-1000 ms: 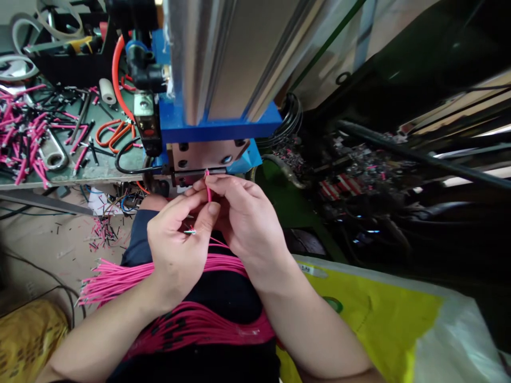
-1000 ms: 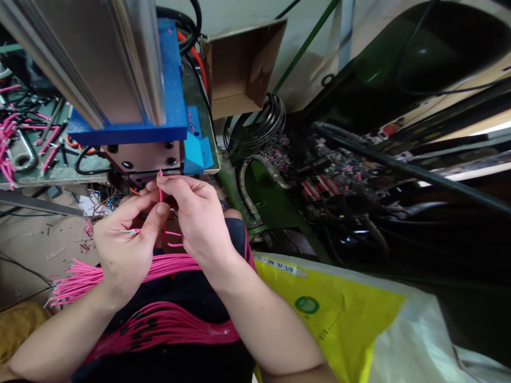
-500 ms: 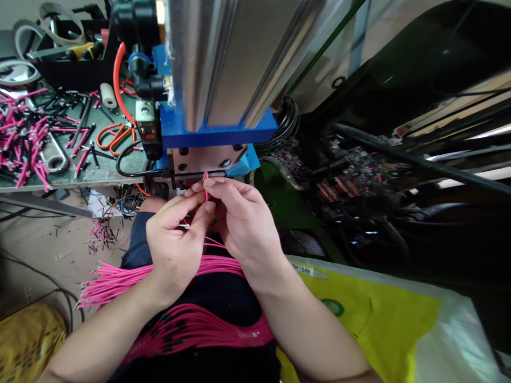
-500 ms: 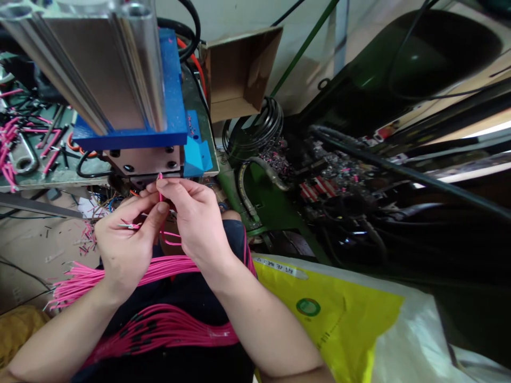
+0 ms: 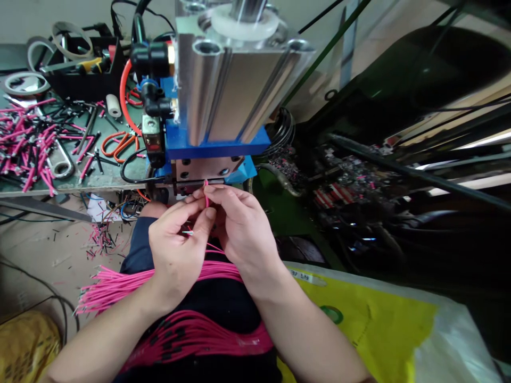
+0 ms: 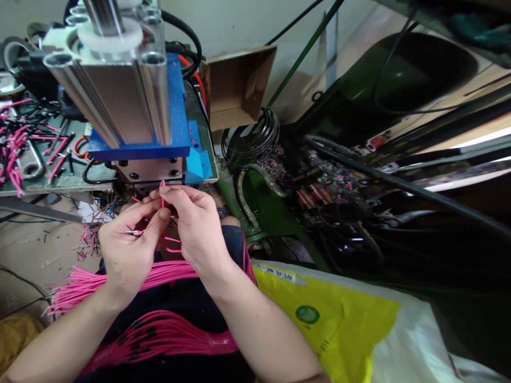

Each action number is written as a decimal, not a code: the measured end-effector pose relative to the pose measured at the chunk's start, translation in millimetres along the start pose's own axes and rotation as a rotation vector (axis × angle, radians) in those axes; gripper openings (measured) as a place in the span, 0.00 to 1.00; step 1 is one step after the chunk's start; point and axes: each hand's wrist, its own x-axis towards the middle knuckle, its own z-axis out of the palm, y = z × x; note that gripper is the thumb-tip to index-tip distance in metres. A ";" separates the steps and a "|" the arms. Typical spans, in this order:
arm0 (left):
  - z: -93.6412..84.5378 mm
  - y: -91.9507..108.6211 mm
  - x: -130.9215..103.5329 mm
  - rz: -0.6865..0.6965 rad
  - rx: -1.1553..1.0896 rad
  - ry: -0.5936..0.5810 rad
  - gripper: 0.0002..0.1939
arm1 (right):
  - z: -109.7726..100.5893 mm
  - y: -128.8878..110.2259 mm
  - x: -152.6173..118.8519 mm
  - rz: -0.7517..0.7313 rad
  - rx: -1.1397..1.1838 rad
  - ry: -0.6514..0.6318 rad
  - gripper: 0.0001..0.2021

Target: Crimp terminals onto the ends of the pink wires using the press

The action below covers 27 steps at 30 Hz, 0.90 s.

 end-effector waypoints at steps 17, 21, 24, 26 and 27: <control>2.8 -1.5 0.9 0.037 -0.064 0.031 0.09 | 0.2 0.3 -0.6 -0.024 0.031 -0.021 0.04; 3.6 -1.1 1.0 0.051 -0.063 0.038 0.09 | 1.2 0.3 -0.4 -0.014 0.047 0.013 0.03; 3.8 -1.2 0.8 0.060 -0.059 0.040 0.09 | 1.3 -0.1 -0.3 -0.004 0.056 0.021 0.02; 3.8 -1.4 0.9 0.067 -0.056 0.041 0.09 | 1.0 -0.2 0.0 -0.010 0.053 0.021 0.02; 3.8 -1.3 1.0 0.069 -0.055 0.041 0.09 | 1.0 -0.2 0.1 -0.015 0.052 0.021 0.02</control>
